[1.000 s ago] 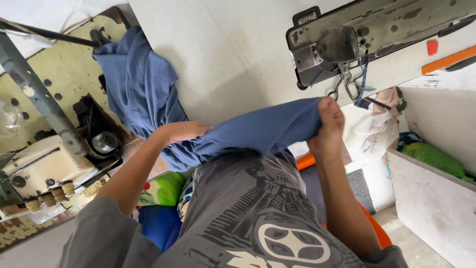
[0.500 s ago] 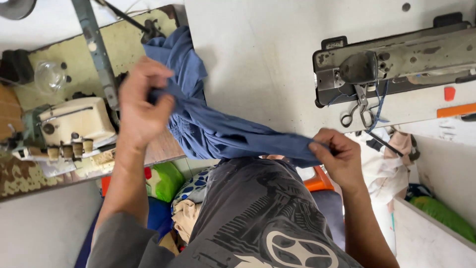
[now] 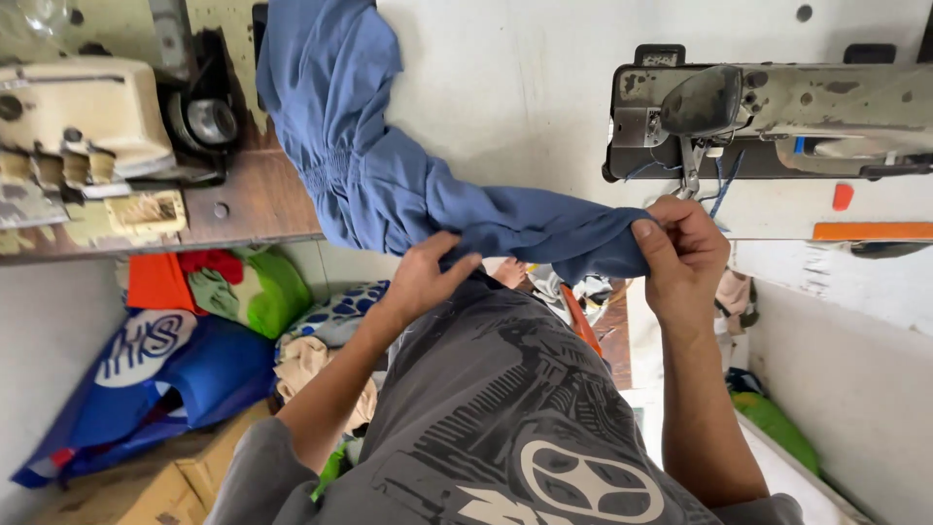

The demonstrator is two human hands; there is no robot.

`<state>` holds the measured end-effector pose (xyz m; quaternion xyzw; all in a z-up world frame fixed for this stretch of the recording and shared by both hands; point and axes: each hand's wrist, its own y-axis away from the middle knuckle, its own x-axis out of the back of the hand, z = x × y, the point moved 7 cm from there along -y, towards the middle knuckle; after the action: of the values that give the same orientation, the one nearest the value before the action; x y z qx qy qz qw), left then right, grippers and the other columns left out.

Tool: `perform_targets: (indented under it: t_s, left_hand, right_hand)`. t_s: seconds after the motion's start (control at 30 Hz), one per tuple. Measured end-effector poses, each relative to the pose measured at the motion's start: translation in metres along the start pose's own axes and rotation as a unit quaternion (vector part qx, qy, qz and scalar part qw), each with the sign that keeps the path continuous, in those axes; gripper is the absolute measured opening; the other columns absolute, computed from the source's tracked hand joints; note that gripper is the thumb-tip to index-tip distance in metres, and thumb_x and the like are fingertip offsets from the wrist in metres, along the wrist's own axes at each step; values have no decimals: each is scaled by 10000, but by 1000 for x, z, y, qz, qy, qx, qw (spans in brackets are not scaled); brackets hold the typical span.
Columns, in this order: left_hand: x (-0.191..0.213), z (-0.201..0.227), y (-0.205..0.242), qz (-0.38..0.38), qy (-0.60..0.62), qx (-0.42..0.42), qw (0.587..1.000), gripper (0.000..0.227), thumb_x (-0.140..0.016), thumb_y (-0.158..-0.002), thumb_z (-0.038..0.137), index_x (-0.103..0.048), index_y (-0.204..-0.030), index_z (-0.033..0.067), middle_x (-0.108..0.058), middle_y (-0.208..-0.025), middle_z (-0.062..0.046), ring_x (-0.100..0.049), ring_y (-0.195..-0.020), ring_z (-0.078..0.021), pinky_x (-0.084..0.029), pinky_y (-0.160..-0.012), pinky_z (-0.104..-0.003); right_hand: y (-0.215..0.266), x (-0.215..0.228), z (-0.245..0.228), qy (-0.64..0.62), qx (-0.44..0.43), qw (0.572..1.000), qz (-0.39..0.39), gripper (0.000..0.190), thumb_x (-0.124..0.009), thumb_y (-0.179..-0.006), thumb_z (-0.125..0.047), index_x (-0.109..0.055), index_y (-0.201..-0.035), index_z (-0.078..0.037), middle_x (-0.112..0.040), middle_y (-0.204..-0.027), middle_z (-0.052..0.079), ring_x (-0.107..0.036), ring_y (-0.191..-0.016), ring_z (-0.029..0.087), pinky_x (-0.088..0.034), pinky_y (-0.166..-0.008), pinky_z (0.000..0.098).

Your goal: The person uses scissors to cut a strip of blue fabric on a white table. They repeatedly smooth the fabric, cut along the edge, and remove the cut pieces.

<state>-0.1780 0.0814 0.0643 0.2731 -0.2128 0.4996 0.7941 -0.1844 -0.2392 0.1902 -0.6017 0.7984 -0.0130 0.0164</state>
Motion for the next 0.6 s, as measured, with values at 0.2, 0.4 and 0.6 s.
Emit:
perform_targets:
  t_s: [0.2,0.4,0.6]
  left_hand:
    - [4,4,5,170,82,91,978,464,-746,-949,459,-640,-1301,175,-757,-1090,-124,-727,-1046,-340,-600,-861,-461]
    - [17,18,2,199,55,23,978,335,-685,-1025,364,-625,-1317,211,-777,-906,-67,-753,-822,-317,-604,-697,-445]
    - [14,19,2,178,44,-9,983,153,-734,-994,283,-773,-1135,236,-789,-830,-22,-764,-782,-244,-605,-662,-340]
  right_hand:
    - [-4,-8,-10,-8,3,999,-41,53,-676,-995,46,-637,-1005,81,-591,-710,108,-644,-633,134,-551,-607,227]
    - [-4,-17,-17,-6,11,996,-84,45,-673,-984,38,-645,-988,72,-584,-685,114,-643,-608,141,-544,-595,219]
    - [0,-20,-22,-6,14,995,-99,55,-677,-992,17,-644,-993,61,-581,-685,98,-633,-614,117,-532,-601,202]
